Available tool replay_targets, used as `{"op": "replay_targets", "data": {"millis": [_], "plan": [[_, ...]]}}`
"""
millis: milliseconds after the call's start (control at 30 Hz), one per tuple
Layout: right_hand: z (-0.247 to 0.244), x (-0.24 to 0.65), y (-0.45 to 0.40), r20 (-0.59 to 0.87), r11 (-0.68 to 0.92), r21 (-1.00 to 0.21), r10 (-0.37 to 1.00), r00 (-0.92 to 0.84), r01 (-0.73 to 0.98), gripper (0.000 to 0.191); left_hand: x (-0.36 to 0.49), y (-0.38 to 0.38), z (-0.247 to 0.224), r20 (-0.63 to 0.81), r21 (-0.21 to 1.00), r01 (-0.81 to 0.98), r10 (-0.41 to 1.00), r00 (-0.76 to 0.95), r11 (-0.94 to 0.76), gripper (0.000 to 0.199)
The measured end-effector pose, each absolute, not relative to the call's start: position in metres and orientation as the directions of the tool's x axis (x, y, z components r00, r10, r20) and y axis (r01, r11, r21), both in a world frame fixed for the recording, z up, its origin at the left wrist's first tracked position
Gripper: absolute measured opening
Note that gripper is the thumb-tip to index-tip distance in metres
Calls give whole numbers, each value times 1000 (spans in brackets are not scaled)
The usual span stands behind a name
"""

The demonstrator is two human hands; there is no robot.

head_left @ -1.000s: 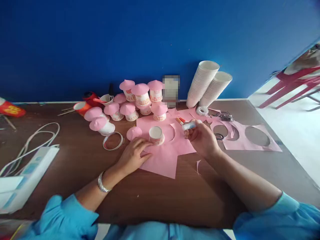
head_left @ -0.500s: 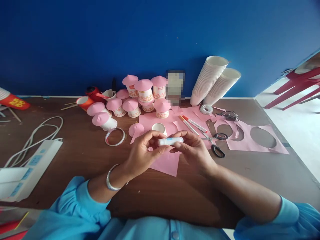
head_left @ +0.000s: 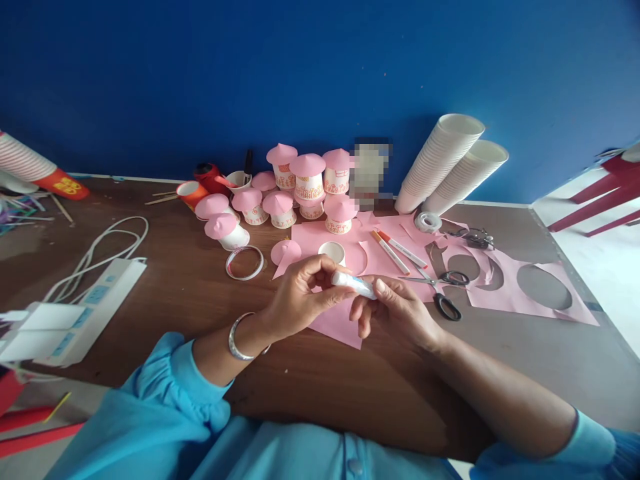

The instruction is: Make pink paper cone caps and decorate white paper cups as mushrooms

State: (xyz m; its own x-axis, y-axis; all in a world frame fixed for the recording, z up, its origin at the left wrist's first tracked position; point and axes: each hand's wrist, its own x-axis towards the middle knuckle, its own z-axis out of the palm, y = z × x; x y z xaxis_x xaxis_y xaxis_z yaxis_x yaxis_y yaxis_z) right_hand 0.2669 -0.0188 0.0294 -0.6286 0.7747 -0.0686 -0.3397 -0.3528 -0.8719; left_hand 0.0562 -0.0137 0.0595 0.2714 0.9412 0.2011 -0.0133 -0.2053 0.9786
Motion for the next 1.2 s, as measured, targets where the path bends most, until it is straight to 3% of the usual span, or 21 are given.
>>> {"op": "replay_targets", "data": {"millis": [200, 433, 700, 900, 1000, 1067, 1133, 1200], "plan": [[24, 265, -17, -73, -302, -898, 820, -567, -321, 47, 56, -13, 50, 220, 968, 62, 943, 250, -242, 27], [28, 260, -19, -75, -285, -882, 870, -487, -374, 30, 58, -13, 50, 255, 960, 57, 943, 214, -273, 29], [18, 259, -21, -157, -287, -936, 861, -485, -207, 61, 56, -13, 45, 300, 932, 140, 927, 224, -335, 28], [18, 259, -13, -97, -227, -906, 933, -348, -357, 33, 58, -13, 42, 288, 940, 116, 929, 231, -320, 29], [20, 264, -14, -112, -239, -926, 913, -391, -292, 37, 60, -10, 46, 283, 946, 99, 936, 207, -308, 31], [23, 264, -20, -94, -167, -969, 933, -348, -184, 40, 58, -3, 52, 287, 953, 60, 948, 140, -297, 33], [28, 257, -31, -24, -10, -999, 952, -304, 48, 30, 52, 9, 58, 307, 951, -33, 952, 17, -306, 34], [33, 239, -47, 167, 324, -916, 844, -510, 238, 19, 42, 21, 64, 381, 913, -115, 919, -103, -392, 31]]}}
